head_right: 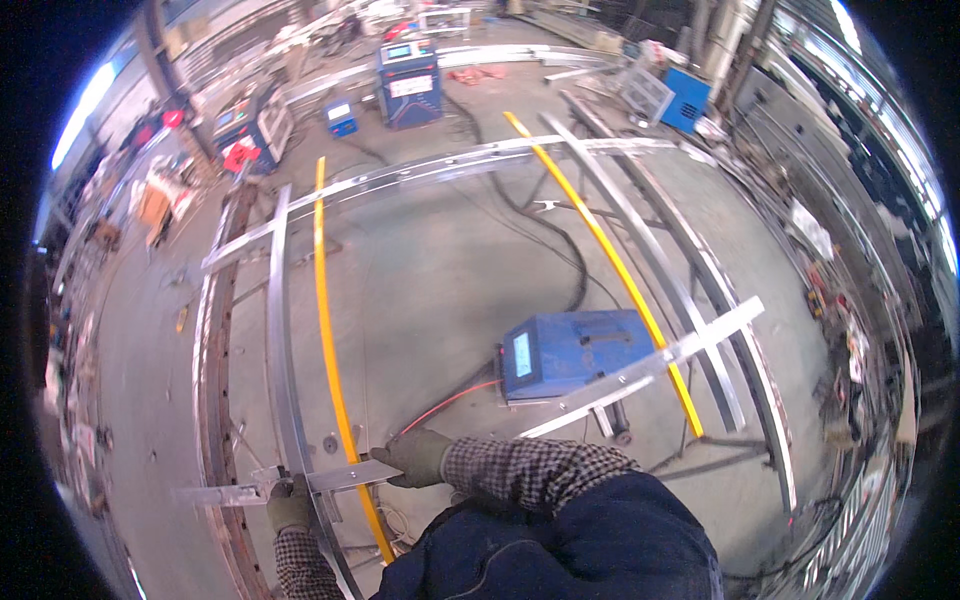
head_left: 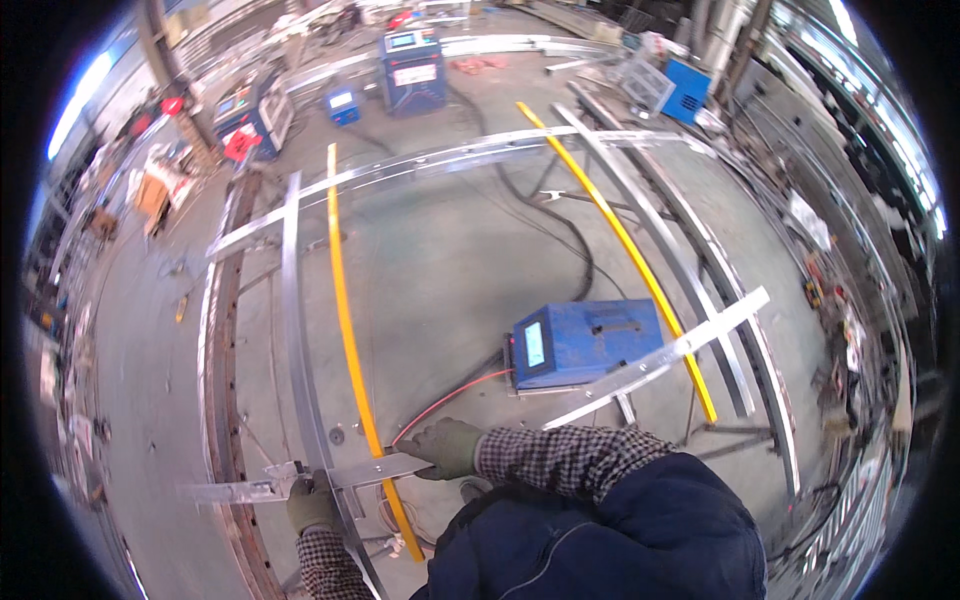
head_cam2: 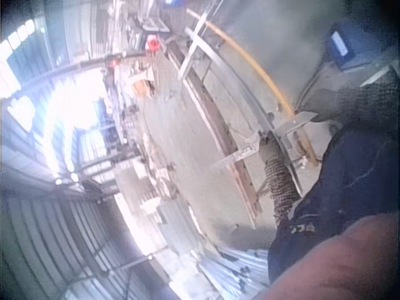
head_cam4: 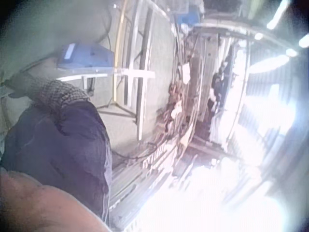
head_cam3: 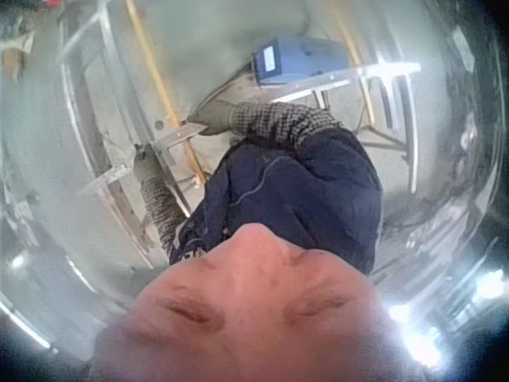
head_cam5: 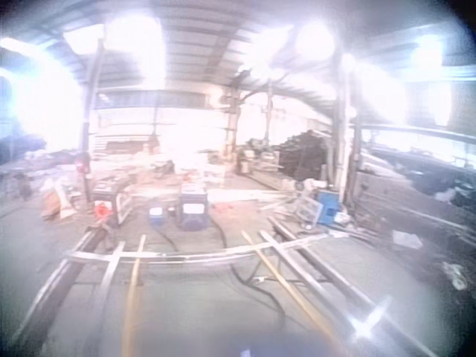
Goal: The person aligns metal frame components on a jig, then uses a handheld welding torch to weld joints. They reposition the frame and repeat welding on different sections, handling metal bars and the welding torch throughout.
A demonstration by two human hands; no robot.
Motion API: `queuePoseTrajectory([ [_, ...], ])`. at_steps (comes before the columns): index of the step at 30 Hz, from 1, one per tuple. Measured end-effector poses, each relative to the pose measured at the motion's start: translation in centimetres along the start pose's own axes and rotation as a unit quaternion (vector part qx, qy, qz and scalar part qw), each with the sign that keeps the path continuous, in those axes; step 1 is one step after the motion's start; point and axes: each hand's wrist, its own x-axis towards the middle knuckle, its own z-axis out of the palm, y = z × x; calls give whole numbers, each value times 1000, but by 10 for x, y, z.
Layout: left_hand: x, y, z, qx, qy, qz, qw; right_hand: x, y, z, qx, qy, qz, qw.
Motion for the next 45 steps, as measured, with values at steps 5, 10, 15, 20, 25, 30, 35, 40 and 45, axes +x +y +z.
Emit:
queuePoseTrajectory([
  [5,9,-11,2,79,-22,64,995,-16,-6,-1,8,68,-10,998],
  [10,3,-11,-22,-23,10,99,995,-85,-29,23,48,303,18,952],
  [15,-36,45,-7,-272,-96,148,946,-176,-43,58,158,330,169,915],
  [20,-109,131,60,-218,-215,196,931,-246,-29,70,200,395,273,854],
  [25,-158,207,114,-198,-268,320,887,-353,11,76,102,516,360,770],
  [30,-202,303,164,-18,-255,416,873,-507,47,75,81,605,531,588],
  [35,-222,364,206,153,-239,473,834,-606,101,78,-43,545,605,578],
  [40,-221,380,211,224,-294,460,807,-629,135,93,83,475,608,631],
  [45,-223,385,209,205,-296,466,808,-631,145,95,117,443,598,657],
])
